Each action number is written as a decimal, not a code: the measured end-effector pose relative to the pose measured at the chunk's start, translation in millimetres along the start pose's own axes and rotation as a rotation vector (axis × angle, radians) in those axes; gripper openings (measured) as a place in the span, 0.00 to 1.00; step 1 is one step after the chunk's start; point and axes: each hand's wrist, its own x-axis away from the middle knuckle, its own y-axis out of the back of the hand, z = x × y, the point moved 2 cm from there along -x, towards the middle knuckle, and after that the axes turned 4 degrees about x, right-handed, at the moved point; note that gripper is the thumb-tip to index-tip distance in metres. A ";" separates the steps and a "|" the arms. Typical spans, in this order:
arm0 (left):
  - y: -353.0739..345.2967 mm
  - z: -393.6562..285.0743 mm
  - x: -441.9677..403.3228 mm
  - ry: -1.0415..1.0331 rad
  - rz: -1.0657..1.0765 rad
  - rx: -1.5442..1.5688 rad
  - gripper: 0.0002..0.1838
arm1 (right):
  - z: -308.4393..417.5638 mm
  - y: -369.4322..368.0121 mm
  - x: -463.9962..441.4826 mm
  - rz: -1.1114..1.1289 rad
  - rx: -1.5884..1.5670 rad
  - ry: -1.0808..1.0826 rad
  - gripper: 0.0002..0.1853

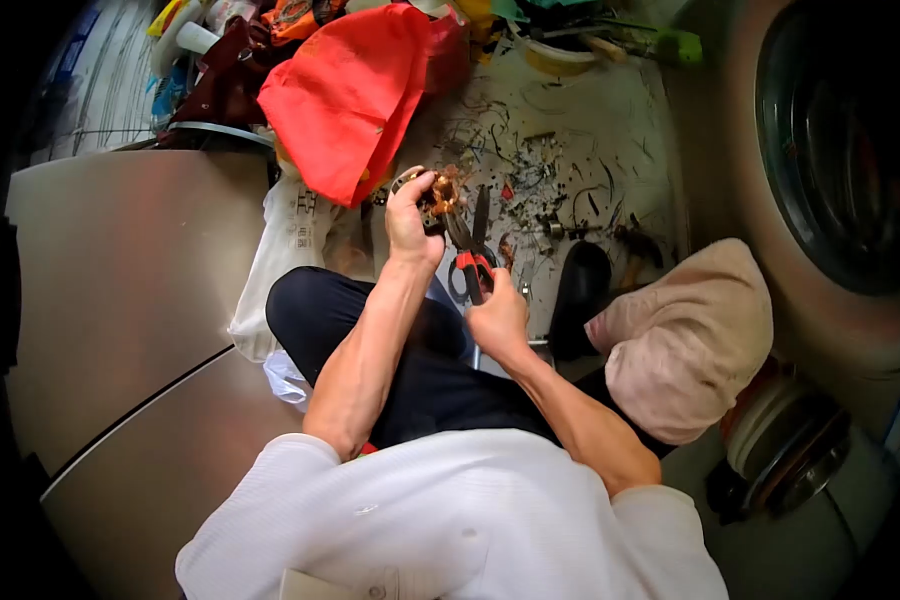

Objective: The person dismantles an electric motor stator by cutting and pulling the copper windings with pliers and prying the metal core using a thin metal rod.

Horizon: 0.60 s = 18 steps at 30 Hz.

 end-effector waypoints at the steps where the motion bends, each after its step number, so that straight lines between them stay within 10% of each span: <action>1: 2.6 -2.8 -0.5 -0.021 0.012 0.009 0.10 | 0.3 -5.6 -2.5 0.016 -0.008 0.012 0.19; 6: -6.2 -3.2 0.1 0.022 0.074 0.046 0.09 | 7.8 -5.6 12.8 0.042 -0.308 0.041 0.20; 8: 0.3 16.1 3.7 0.374 0.208 0.337 0.18 | 36.7 -12.2 30.3 0.424 -0.971 -0.206 0.16; 18: -34.2 -21.1 35.9 0.244 0.183 0.265 0.09 | 32.7 42.0 24.6 0.787 -1.055 -0.168 0.12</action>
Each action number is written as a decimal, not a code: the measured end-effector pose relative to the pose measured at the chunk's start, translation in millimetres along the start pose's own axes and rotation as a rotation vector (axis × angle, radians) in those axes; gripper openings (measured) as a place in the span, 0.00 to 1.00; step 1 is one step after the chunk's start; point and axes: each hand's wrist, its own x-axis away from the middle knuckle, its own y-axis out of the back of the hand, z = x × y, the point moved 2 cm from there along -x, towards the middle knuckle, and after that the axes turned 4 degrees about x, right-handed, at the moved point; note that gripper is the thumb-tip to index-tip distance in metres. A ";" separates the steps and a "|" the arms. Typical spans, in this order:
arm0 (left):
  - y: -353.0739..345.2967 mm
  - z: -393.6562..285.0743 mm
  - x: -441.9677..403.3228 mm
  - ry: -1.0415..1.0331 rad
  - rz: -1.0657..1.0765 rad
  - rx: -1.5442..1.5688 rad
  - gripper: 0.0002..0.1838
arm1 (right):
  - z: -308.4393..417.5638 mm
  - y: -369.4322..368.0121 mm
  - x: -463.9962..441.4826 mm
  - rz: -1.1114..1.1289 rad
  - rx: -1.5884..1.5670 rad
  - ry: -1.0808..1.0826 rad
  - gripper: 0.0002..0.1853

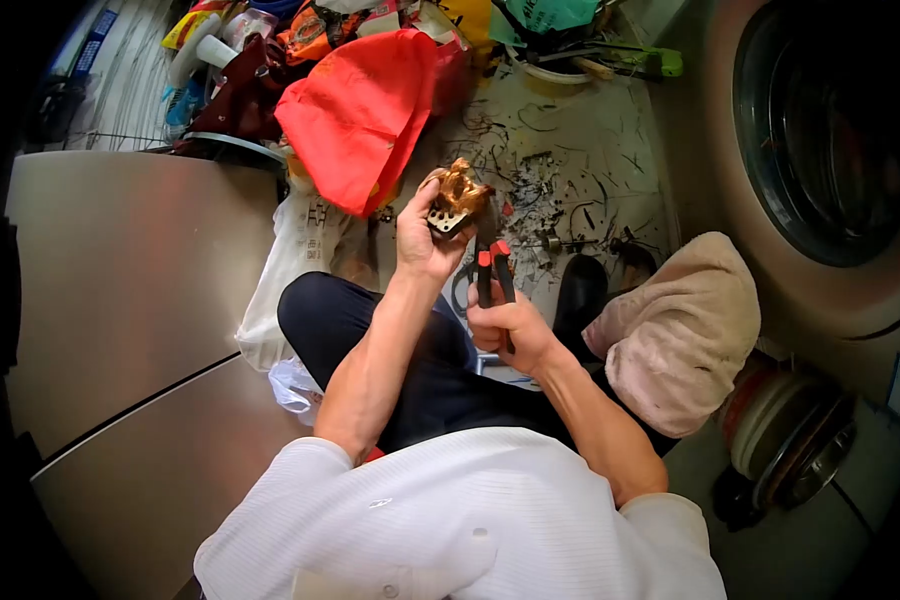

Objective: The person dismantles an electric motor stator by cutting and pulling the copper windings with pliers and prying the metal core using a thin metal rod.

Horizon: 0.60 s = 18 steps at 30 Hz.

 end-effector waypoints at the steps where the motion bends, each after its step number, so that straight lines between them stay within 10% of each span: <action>1: 0.5 -1.1 -1.0 -0.018 -0.010 0.001 0.09 | -1.3 -2.1 -0.8 0.013 -0.026 0.012 0.11; 12: 10.8 -12.7 -11.3 0.086 -0.014 -0.042 0.14 | 38.7 22.2 10.7 -0.286 0.887 0.131 0.12; 14: 14.2 -17.5 -14.3 0.081 0.002 -0.052 0.16 | 52.1 6.5 22.4 -0.461 1.468 -0.001 0.15; 16: 9.1 -23.9 -13.0 0.038 -0.022 -0.021 0.12 | 49.0 15.0 28.3 -0.419 1.408 -0.012 0.18; 18: 5.6 -28.4 -12.3 0.033 -0.027 0.001 0.11 | 41.7 11.7 45.0 -0.167 0.690 -0.172 0.21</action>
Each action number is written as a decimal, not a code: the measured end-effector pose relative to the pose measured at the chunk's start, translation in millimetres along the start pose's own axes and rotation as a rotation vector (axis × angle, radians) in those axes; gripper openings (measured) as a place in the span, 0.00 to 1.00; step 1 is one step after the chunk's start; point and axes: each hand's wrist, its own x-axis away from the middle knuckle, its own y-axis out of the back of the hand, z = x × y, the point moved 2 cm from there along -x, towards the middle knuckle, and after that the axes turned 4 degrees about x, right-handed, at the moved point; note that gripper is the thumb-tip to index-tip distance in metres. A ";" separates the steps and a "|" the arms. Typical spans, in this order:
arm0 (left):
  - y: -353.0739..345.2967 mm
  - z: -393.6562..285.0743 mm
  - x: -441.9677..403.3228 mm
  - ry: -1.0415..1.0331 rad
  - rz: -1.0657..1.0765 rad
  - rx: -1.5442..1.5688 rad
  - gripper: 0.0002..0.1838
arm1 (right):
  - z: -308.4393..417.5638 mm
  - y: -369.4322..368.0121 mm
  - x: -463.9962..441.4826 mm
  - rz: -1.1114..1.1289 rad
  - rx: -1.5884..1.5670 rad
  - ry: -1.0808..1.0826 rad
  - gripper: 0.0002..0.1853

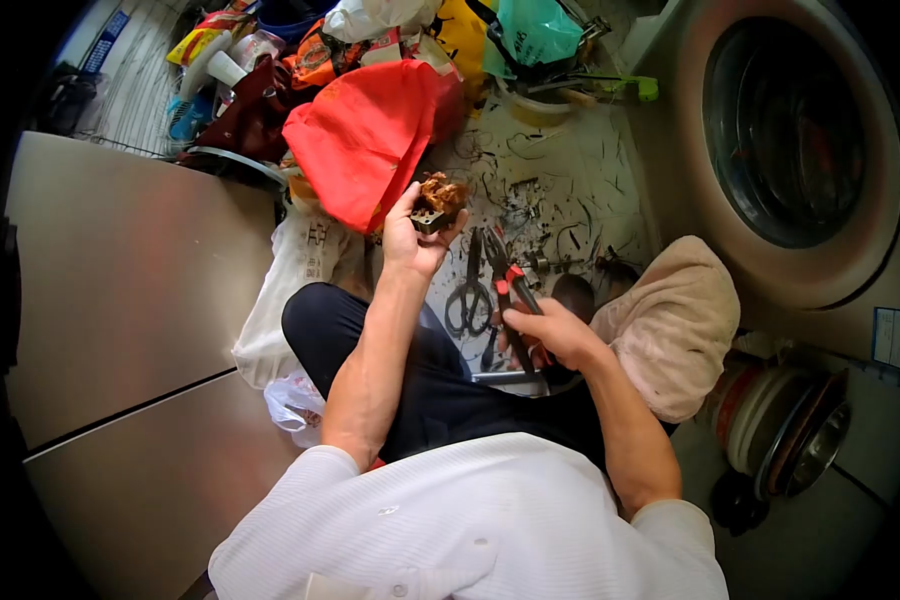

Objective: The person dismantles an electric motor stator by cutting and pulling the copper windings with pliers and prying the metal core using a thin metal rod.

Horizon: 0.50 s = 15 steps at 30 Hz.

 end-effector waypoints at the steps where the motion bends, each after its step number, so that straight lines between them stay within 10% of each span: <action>1: -0.3 -2.2 0.6 -0.014 -0.001 -0.013 0.10 | 1.8 -2.8 7.0 0.100 -0.103 0.000 0.24; 6: -4.0 -10.6 7.3 -0.027 0.042 -0.037 0.09 | 14.5 -6.5 16.1 -0.005 -0.020 0.130 0.26; 9: -4.3 -12.9 10.6 -0.021 0.048 -0.076 0.07 | 23.9 11.1 12.8 -0.638 1.019 0.589 0.32; 15: -2.9 -14.1 14.8 -0.038 0.079 -0.137 0.06 | 56.0 22.2 15.4 -1.046 1.439 0.691 0.34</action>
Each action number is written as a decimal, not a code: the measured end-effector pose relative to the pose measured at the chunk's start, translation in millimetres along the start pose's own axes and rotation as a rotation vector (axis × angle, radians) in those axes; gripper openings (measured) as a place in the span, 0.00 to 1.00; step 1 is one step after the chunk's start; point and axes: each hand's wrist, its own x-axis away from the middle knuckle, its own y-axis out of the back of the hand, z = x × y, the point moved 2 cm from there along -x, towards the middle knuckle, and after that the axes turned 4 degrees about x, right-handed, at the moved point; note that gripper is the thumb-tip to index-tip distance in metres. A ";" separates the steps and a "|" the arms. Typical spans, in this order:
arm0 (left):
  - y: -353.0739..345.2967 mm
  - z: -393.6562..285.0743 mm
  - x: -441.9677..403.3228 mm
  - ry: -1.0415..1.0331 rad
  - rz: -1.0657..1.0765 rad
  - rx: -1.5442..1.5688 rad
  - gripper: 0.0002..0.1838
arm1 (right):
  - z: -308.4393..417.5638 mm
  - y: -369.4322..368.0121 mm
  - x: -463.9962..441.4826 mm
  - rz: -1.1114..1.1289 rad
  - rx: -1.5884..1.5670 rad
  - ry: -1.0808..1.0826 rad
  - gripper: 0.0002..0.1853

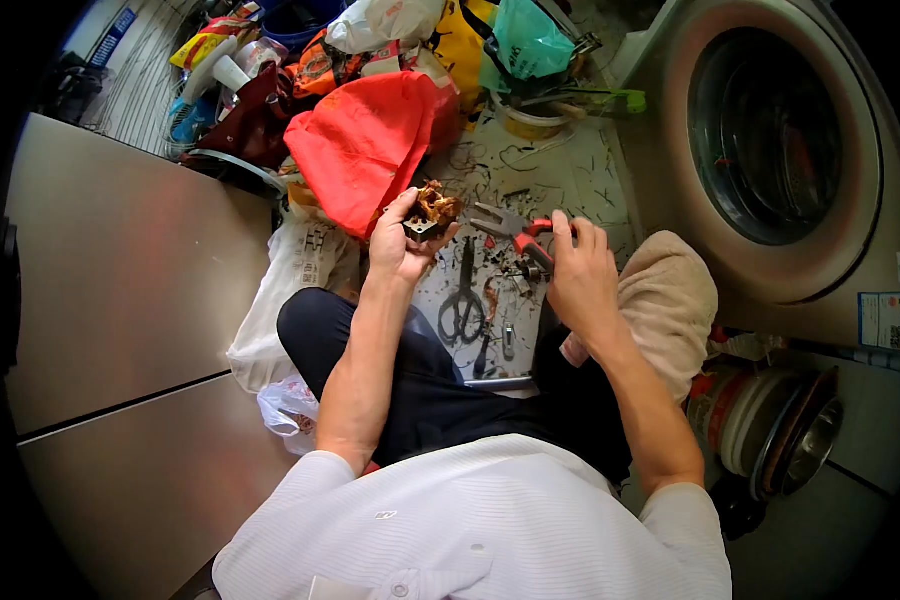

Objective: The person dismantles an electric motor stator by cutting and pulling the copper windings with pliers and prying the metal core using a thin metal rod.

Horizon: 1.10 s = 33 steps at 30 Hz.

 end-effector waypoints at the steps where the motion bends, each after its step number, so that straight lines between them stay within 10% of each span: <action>1: -0.8 -0.1 2.5 0.003 0.001 0.001 0.06 | 0.8 2.1 -4.0 -0.084 0.108 0.041 0.34; 15: -9.1 4.2 20.6 -0.065 -0.047 -0.101 0.04 | 10.1 -1.8 -27.5 -0.179 0.279 0.080 0.23; 21: -4.5 3.7 13.7 -0.069 -0.061 -0.152 0.06 | -0.5 0.8 -23.5 0.126 0.124 0.008 0.12; 28: -20.3 -10.3 19.5 -0.074 0.149 0.074 0.07 | 33.5 -0.4 11.6 0.564 -1.380 -0.793 0.07; 33: -14.2 -7.3 19.1 -0.057 0.064 0.048 0.08 | 21.2 -8.8 12.2 0.420 -0.783 -0.576 0.10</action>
